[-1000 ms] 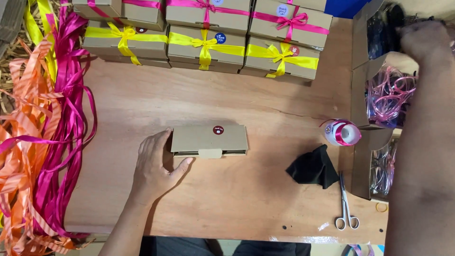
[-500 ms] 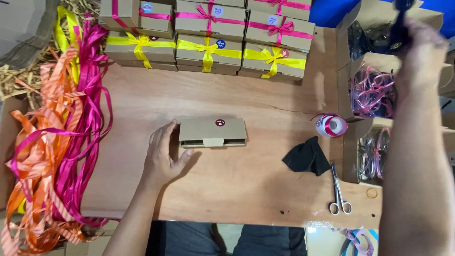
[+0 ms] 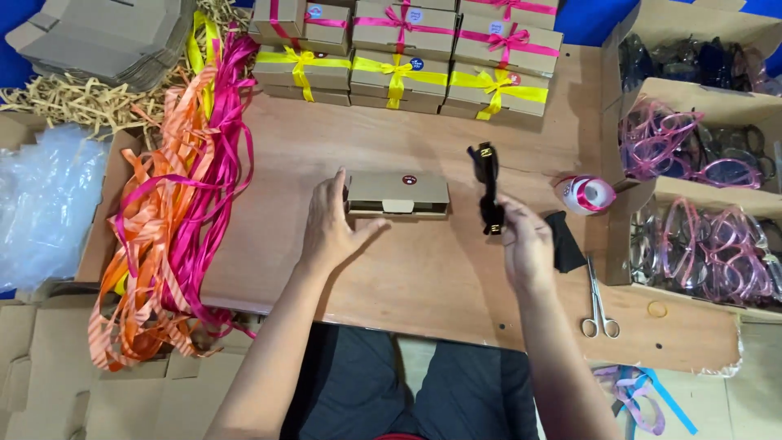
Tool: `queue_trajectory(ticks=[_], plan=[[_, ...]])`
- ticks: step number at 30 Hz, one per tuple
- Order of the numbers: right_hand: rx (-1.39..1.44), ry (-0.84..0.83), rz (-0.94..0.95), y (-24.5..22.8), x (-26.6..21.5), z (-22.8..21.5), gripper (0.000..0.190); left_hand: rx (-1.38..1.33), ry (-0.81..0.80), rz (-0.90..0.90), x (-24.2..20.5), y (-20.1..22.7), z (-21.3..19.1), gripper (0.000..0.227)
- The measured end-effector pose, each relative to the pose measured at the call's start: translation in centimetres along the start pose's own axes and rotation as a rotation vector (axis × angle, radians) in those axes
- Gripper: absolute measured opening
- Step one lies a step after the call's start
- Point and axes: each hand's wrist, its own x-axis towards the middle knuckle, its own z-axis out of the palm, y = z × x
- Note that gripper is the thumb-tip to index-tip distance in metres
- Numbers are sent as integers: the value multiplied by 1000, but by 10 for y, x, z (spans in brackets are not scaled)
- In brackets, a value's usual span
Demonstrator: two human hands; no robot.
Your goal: The person folds a cardboard box by hand, places a pair of sunglasses inside it, and closes the box.
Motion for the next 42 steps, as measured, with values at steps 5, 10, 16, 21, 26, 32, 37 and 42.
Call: queue_trajectory(ticks=[5, 10, 16, 21, 26, 32, 37, 42], plan=[[37, -12, -3, 3, -9, 8, 21, 117, 27, 34, 18, -3, 29, 92], [-97, -35, -120, 9, -16, 10, 25, 115, 121, -27, 18, 20, 49, 89], [-578, -255, -627, -6, -42, 28, 26, -452, 233, -51, -24, 40, 86, 40], [-775, -477, -1000, -13, -58, 51, 32, -972, -9, -366, -34, 43, 95, 35], [-832, -365, -925, -2, -57, 38, 26, -1112, 38, -439, -35, 43, 90, 28], [-1008, -216, -488, 31, -42, 15, 46, -1172, 73, -467, -35, 41, 92, 24], [-790, -213, -594, 24, -41, 20, 27, -1188, 30, -399, -33, 32, 92, 18], [-574, -230, -499, 44, -21, -4, 18, -1259, -15, -303, -33, 28, 96, 21]])
